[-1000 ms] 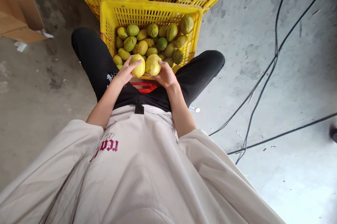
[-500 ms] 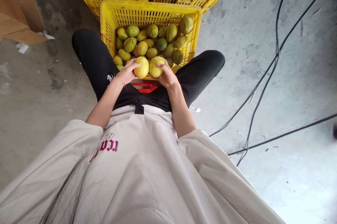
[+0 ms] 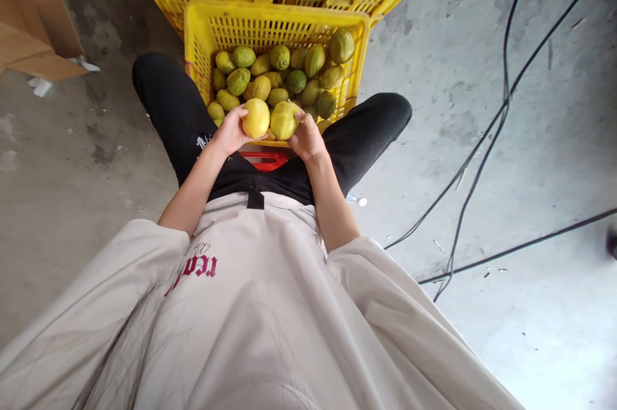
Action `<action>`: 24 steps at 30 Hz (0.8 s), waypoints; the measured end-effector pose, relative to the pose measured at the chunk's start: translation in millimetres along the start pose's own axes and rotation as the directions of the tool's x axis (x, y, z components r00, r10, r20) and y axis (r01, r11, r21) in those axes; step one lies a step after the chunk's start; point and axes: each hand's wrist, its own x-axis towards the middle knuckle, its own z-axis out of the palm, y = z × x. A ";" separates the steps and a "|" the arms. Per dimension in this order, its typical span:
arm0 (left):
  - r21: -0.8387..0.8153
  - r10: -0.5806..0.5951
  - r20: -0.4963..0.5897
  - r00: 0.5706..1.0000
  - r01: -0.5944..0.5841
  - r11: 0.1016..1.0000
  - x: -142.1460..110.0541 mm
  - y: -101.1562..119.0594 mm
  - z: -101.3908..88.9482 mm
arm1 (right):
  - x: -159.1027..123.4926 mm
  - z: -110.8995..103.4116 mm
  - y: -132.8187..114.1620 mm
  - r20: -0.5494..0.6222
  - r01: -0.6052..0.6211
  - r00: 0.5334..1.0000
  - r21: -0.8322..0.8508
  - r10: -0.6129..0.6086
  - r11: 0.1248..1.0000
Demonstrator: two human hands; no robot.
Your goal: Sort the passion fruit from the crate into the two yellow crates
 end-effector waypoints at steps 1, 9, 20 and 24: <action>-0.007 0.002 -0.002 1.000 -0.002 1.000 0.7 -1.2 -0.6 | -0.6 0.3 0.1 -0.004 -0.015 1.000 -0.016 0.015 1.000; -0.099 0.049 -0.059 0.997 -0.054 0.994 3.4 -13.0 -2.6 | -12.4 -0.5 -1.3 0.008 -0.041 0.999 -0.075 0.042 0.996; -0.123 -0.052 -0.129 0.990 0.036 0.992 27.1 -20.4 -15.5 | 8.9 -11.6 15.7 -0.149 -0.029 0.989 -0.098 0.014 0.995; -0.219 -0.149 -0.324 0.934 0.079 0.973 23.8 -11.3 -14.1 | 15.8 -18.9 14.2 -0.262 -0.180 0.952 -0.054 0.160 0.982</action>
